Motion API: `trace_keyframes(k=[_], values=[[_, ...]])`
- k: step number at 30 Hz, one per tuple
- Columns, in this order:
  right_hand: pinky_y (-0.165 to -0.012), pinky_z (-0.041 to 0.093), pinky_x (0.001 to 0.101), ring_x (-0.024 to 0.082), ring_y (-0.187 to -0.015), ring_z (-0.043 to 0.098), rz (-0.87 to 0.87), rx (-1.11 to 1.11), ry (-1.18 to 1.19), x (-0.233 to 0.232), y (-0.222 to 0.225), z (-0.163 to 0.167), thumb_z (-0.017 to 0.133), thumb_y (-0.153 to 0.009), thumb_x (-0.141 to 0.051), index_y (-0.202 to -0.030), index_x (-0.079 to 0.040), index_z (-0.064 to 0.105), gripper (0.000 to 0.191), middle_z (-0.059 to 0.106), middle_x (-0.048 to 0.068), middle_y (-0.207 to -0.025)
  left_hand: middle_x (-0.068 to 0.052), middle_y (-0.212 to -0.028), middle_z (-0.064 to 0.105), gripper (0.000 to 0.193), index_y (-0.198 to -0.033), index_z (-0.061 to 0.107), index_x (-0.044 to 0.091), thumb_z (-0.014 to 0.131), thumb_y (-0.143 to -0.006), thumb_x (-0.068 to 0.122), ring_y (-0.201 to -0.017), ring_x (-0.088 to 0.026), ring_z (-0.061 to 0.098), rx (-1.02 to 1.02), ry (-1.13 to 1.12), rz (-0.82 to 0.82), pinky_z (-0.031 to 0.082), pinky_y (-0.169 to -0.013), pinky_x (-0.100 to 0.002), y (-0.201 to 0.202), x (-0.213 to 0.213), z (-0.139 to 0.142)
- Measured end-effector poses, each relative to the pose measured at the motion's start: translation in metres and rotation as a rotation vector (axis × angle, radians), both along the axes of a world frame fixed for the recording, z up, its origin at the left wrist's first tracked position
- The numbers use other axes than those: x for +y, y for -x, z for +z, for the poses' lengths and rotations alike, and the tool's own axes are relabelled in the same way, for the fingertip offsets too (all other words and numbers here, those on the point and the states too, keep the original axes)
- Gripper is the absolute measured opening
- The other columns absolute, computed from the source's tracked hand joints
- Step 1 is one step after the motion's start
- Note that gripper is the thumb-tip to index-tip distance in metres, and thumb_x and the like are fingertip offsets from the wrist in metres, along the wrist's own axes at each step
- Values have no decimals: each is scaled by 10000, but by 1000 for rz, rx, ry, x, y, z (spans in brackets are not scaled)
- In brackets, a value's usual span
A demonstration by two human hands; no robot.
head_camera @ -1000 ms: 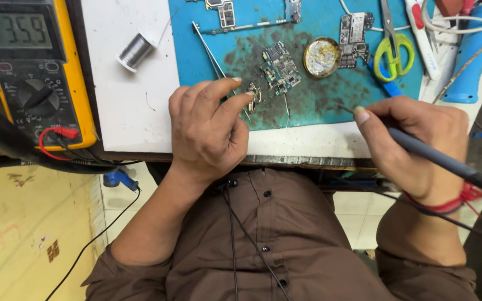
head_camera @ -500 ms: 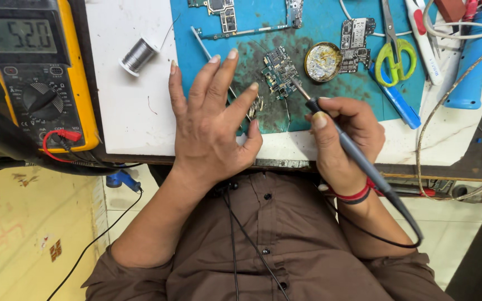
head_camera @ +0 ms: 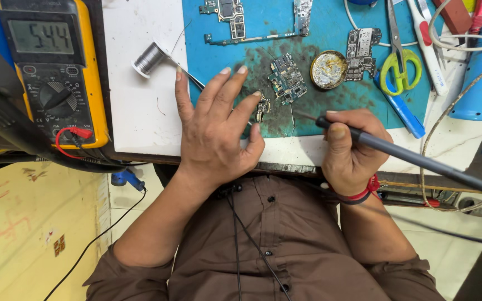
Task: The person uses a soldering iron and tweezers to apply solder to a small circuit board. They repeatedly dip the iron into a flux container and work on different points of the board while holding it steady.
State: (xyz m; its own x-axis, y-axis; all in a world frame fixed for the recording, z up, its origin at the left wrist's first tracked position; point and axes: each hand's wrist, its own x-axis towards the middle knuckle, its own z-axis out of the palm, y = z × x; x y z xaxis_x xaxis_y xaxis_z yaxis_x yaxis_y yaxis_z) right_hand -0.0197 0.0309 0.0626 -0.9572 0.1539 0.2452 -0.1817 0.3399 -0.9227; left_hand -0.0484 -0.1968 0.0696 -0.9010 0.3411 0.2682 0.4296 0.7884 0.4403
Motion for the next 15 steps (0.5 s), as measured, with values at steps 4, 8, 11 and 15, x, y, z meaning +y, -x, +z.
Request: trace_keyframes(k=[4, 8, 11, 15], values=[[-719, 503, 260, 142, -801, 644, 69, 120, -107, 6, 1, -5, 665, -1109, -160, -1147, 3, 619, 174, 676, 115, -981, -155, -1455, 585, 394, -1198, 723, 60, 664, -834, 202, -1418, -286, 479, -15, -33, 18, 51, -1258, -658, -2, -1, 2], [-720, 495, 263, 165, -790, 639, 83, 126, -172, 12, -3, -10, 658, -1133, -146, -1167, 9, 634, 160, 690, 148, -964, -134, -1440, 603, 364, -1152, 730, 71, 638, -802, 110, -1405, -275, 503, 7, -19, 66, 53, -1270, -657, -5, -3, 2], [-648, 490, 248, 138, -683, 632, 116, -34, -67, 13, -4, -9, 643, -1138, -136, -1098, -12, 658, 131, 683, 110, -867, -128, -1439, 607, 341, -1119, 730, 78, 618, -797, 64, -1402, -279, 517, 18, -9, 97, 62, -1275, -652, -7, -3, 0], [-672, 490, 245, 132, -723, 641, 80, 55, -130, 9, -3, -5, 630, -1129, -172, -1167, 30, 643, 206, 674, 127, -926, -122, -1432, 610, 282, -1100, 730, 94, 634, -837, 61, -1396, -280, 526, 56, -21, 86, 74, -1273, -644, -8, -3, -4]])
